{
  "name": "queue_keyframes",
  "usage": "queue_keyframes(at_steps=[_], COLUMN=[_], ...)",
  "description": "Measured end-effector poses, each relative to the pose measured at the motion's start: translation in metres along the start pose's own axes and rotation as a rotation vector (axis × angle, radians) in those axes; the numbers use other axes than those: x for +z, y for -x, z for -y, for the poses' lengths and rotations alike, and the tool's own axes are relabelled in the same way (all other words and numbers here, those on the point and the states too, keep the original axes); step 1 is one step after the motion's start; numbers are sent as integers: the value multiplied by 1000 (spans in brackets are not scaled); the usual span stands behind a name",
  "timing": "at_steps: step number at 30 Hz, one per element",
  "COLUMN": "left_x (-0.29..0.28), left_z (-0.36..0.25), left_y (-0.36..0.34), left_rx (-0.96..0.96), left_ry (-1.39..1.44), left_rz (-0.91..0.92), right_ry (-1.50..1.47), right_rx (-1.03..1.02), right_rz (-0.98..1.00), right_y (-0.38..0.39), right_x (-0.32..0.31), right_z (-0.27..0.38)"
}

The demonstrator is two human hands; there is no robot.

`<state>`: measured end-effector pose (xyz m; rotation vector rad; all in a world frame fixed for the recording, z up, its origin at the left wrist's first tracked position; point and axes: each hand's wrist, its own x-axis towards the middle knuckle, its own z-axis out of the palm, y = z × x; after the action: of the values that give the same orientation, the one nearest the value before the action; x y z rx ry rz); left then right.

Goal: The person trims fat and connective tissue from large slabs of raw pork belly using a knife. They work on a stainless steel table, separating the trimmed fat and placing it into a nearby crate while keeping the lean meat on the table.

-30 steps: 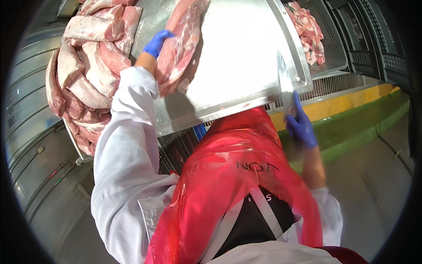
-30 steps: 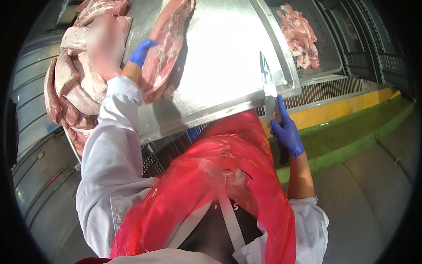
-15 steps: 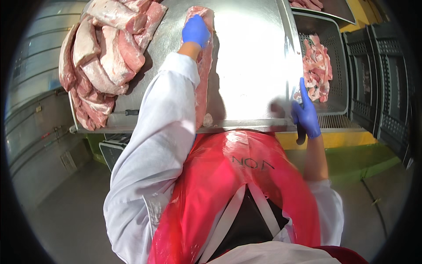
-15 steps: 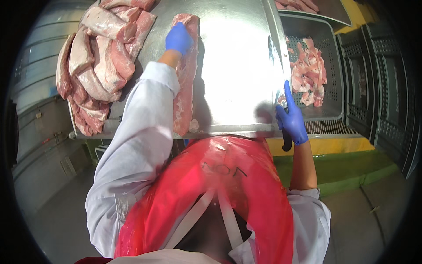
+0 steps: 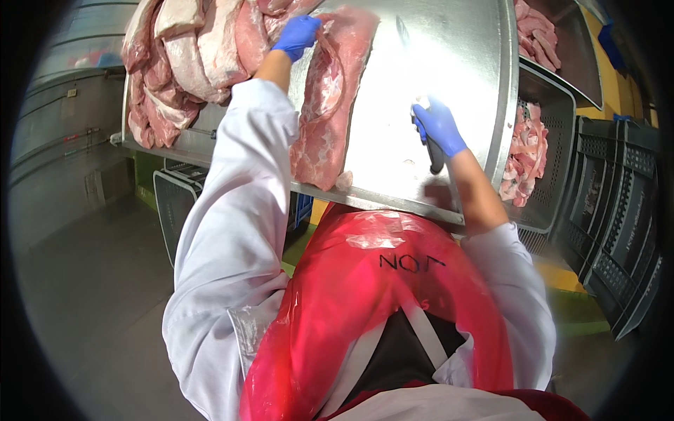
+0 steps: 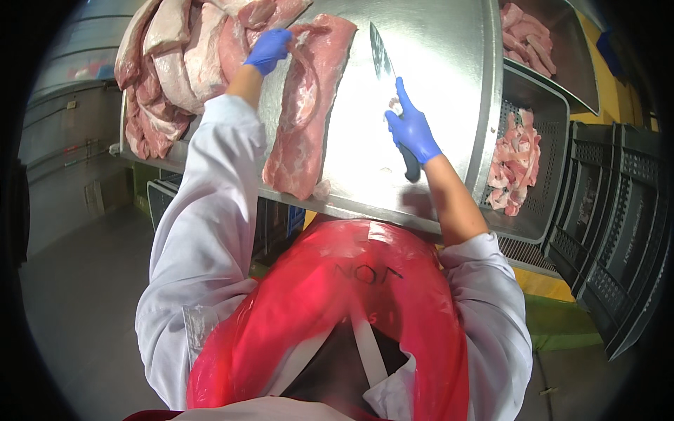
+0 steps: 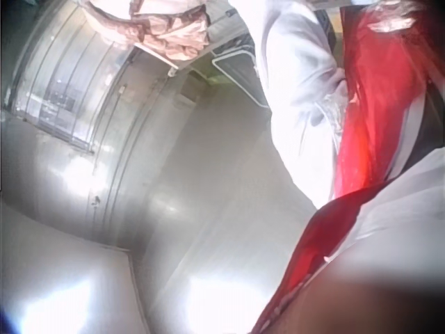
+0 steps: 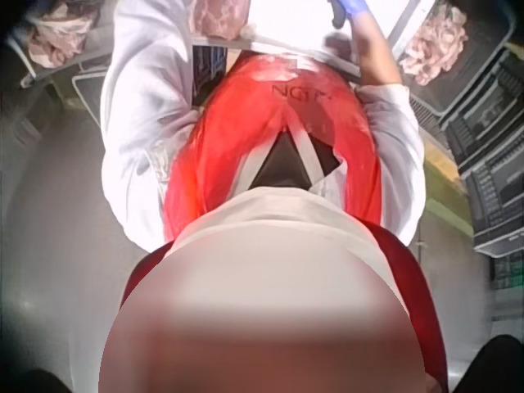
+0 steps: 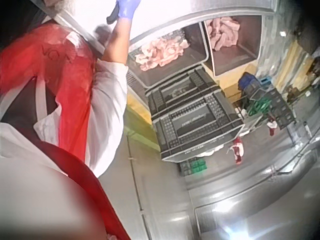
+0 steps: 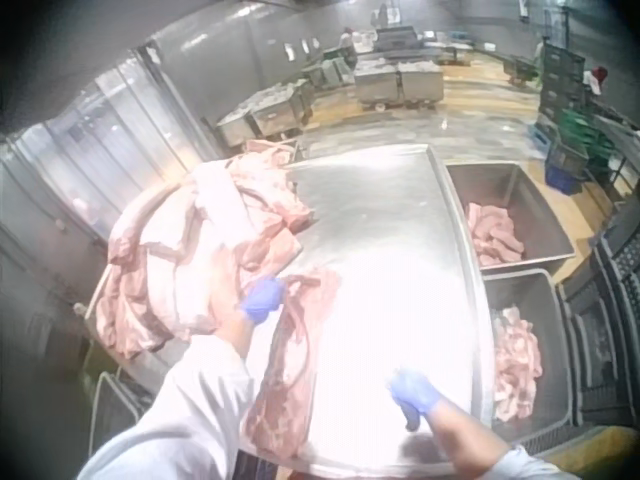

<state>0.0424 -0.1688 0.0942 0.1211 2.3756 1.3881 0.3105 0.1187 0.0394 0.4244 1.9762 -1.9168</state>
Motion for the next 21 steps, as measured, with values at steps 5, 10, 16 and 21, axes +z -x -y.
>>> queue_keyframes(at_steps=[5,10,16,21], left_x=[-61,-132,-151,-169], left_z=[-40,-73,-109,-99], left_y=[49,119,201,216], left_rx=[328,400,590,623], left_ry=[488,669,572,679], left_rz=[-73,-131,-193,-172], right_ry=[21,122,425,607], right_rx=[-107,-132,-41,155], right_rz=[46,316,555,792], right_y=[-61,-84,-41,4], right_x=[65,136,181,164], right_z=[54,76,80,79])
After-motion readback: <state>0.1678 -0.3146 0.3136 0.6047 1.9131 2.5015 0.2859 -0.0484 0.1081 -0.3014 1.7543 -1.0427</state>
